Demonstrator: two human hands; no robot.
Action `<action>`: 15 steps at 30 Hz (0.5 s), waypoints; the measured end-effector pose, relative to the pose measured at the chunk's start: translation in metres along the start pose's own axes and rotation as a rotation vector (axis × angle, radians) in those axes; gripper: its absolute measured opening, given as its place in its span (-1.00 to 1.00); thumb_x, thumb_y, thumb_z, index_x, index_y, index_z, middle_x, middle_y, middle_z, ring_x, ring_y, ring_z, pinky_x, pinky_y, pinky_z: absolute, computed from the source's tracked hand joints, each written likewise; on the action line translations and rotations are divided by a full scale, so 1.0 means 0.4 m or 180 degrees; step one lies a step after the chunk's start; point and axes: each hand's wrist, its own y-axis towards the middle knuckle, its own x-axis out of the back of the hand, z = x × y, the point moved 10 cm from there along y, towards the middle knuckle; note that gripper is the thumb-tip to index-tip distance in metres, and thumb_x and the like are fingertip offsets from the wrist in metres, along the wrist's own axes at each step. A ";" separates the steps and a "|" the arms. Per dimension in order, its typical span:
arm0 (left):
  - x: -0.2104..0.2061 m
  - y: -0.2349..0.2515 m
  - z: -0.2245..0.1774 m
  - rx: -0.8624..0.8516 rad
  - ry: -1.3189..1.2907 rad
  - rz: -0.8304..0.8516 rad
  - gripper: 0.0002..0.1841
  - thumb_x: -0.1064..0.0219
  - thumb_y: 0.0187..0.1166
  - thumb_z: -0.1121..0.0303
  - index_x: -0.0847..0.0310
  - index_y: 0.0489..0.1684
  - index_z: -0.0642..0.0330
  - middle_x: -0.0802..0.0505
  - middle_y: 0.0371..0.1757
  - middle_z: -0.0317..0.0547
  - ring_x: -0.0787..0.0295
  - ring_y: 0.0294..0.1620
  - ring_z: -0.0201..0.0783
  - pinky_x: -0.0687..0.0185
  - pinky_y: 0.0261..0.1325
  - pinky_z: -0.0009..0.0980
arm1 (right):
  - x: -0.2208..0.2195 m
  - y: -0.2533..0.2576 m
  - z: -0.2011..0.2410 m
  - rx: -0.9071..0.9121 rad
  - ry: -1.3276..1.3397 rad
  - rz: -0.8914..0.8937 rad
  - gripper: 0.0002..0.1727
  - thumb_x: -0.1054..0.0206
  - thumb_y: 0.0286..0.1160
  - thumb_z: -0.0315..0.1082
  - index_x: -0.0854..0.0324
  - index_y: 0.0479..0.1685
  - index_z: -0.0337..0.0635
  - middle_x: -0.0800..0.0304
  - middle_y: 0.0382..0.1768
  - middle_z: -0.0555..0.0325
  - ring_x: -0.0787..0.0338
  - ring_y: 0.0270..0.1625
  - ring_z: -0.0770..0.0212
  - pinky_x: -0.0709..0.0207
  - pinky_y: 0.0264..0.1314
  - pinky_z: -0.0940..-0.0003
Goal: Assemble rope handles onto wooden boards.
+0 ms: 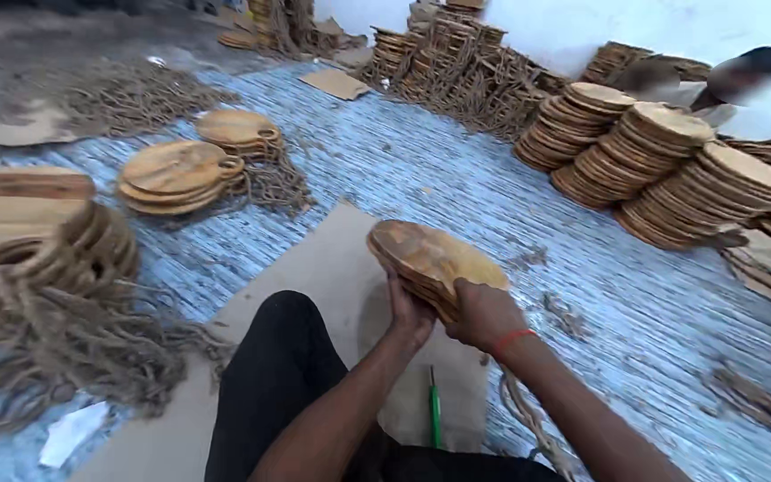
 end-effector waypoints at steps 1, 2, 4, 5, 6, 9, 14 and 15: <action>0.052 0.011 -0.054 -0.0238 -0.0039 -0.0092 0.01 0.43 0.46 -0.67 -0.38 0.62 -0.12 -0.74 0.38 -0.09 -0.69 0.33 -0.12 -0.65 0.30 -0.04 | -0.016 0.040 0.058 0.0199 0.0052 -0.0046 -0.36 -0.71 0.10 -0.10 -0.62 0.14 -0.26 -0.83 -0.06 -0.21 -0.83 0.06 -0.30 -0.63 0.08 -0.34; 0.113 0.020 -0.103 -0.0467 -0.0100 -0.0254 -0.02 0.43 0.49 -0.65 -0.43 0.55 -0.12 -0.78 0.29 -0.10 -0.72 0.26 -0.12 -0.68 0.23 -0.03 | -0.039 0.077 0.121 0.0417 0.0088 -0.0054 -0.37 -0.71 0.11 -0.12 -0.63 0.16 -0.26 -0.83 -0.03 -0.22 -0.82 0.08 -0.31 -0.61 0.11 -0.37; 0.262 0.023 -0.178 -0.0891 -0.0262 -0.0869 -0.09 0.42 0.54 -0.59 -0.55 0.28 -0.06 -0.84 -0.03 -0.11 -0.81 -0.03 -0.16 -0.77 -0.04 -0.06 | -0.101 0.130 0.258 0.0829 0.0162 0.0088 -0.41 -0.66 0.21 -0.20 -0.63 0.23 -0.27 -0.81 0.10 -0.24 -0.79 0.18 -0.31 -0.56 0.23 -0.39; 0.322 0.008 -0.202 -0.1030 -0.0340 -0.1095 -0.08 0.45 0.57 -0.57 -0.48 0.40 -0.03 -0.80 0.07 -0.07 -0.77 0.06 -0.14 -0.73 0.06 -0.01 | -0.139 0.145 0.325 0.1009 0.0190 0.0238 -0.44 -0.58 0.31 -0.27 -0.60 0.30 -0.31 -0.77 0.18 -0.28 -0.75 0.26 -0.33 -0.52 0.33 -0.39; 0.364 -0.011 -0.214 -0.1092 -0.0333 -0.1272 -0.03 0.52 0.59 -0.56 -0.39 0.54 0.02 -0.76 0.20 0.00 -0.71 0.20 -0.09 -0.66 0.19 0.05 | -0.178 0.157 0.385 0.1172 0.0153 0.0383 -0.47 -0.47 0.43 -0.34 -0.55 0.39 -0.35 -0.74 0.25 -0.33 -0.72 0.33 -0.36 -0.49 0.39 -0.38; 0.398 -0.026 -0.206 -0.0942 0.0088 -0.1547 -0.13 0.50 0.71 -0.44 -0.51 0.14 0.16 -0.77 -0.19 -0.02 -0.76 -0.17 -0.15 -0.72 -0.14 -0.07 | -0.241 0.185 0.476 0.1408 -0.0056 0.0518 -0.48 -0.30 0.51 -0.56 -0.41 0.50 -0.43 -0.72 0.26 -0.39 -0.70 0.38 -0.38 -0.43 0.51 -0.30; 0.369 -0.002 -0.147 -0.0569 0.0195 -0.1227 -0.43 0.25 0.89 -0.09 -0.57 0.17 0.15 -0.81 -0.19 -0.05 -0.79 -0.20 -0.21 -0.75 -0.17 -0.20 | -0.297 0.194 0.475 0.1646 -0.0122 0.0493 -0.56 -0.06 0.67 -0.62 -0.40 0.53 -0.47 -0.75 0.20 -0.39 -0.70 0.38 -0.31 -0.25 0.68 -0.18; 0.374 0.001 -0.140 -0.0599 0.0142 -0.1308 -0.47 0.24 0.90 -0.03 -0.56 0.12 0.17 -0.79 -0.22 -0.06 -0.78 -0.23 -0.23 -0.73 -0.20 -0.23 | -0.305 0.189 0.467 0.1798 -0.0022 0.0442 -0.55 -0.09 0.64 -0.64 -0.42 0.52 -0.47 -0.74 0.25 -0.36 -0.64 0.47 -0.29 -0.17 0.75 -0.17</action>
